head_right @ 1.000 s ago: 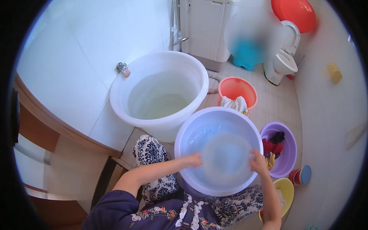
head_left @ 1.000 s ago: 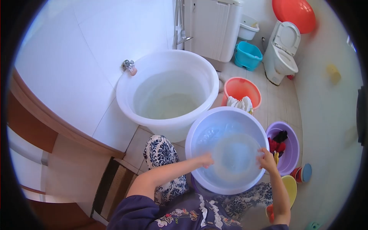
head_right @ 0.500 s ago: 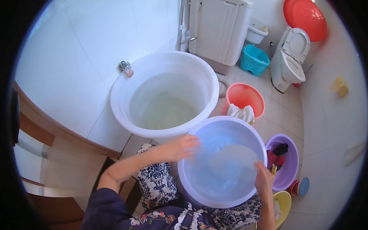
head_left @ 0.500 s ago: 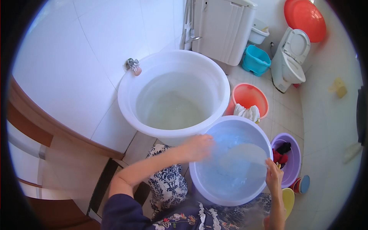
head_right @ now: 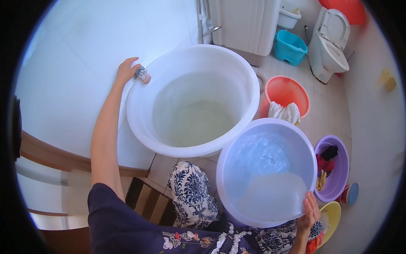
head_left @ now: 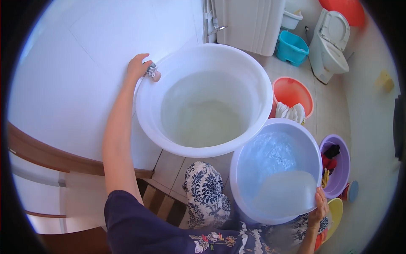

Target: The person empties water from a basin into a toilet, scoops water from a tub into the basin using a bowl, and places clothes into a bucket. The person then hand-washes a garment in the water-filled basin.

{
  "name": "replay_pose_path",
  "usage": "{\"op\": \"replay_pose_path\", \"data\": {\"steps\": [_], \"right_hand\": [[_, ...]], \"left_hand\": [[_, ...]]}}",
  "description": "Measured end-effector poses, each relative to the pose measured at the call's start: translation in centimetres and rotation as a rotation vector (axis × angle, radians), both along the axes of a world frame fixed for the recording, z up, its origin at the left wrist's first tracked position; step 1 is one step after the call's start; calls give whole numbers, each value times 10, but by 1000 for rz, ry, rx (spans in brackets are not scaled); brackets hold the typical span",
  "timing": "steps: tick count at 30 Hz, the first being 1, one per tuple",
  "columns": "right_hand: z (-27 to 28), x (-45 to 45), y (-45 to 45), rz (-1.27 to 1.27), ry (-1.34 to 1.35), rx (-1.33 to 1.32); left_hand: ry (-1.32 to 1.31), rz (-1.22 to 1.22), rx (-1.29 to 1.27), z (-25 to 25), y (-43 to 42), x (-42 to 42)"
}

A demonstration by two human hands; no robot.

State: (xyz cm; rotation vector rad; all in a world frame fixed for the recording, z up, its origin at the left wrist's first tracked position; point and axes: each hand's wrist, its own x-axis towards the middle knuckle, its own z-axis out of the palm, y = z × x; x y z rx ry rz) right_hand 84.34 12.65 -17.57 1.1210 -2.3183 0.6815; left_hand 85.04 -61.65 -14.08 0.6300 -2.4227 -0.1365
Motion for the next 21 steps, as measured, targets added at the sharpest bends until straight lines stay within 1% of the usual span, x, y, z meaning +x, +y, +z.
{"op": "replay_pose_path", "data": {"steps": [2, 5, 8, 11, 14, 17, 20, 21], "right_hand": [[-2, 5, 0, -13, -23, 8], [-5, 9, -2, -45, -46, -1], [-12, 7, -4, -66, -33, -11], [-20, 0, -3, -86, -10, -34], [-20, -3, -4, -91, 12, -51], [-23, -10, -2, -70, 22, -57], [-28, -15, 3, -38, 34, -69], [-28, -17, 3, -30, 37, -72]], "left_hand": [[-126, -31, 153, -8, -15, -5], [-225, -119, 422, -1, -13, -3], [-131, -73, 197, -5, 1, -6], [-53, 95, 31, -21, 6, -19], [-90, 200, -35, -20, 19, -27], [-180, 252, 69, -9, 35, -30], [-178, 208, 145, -11, 39, -32], [-117, 207, 19, -18, 40, -35]]}}
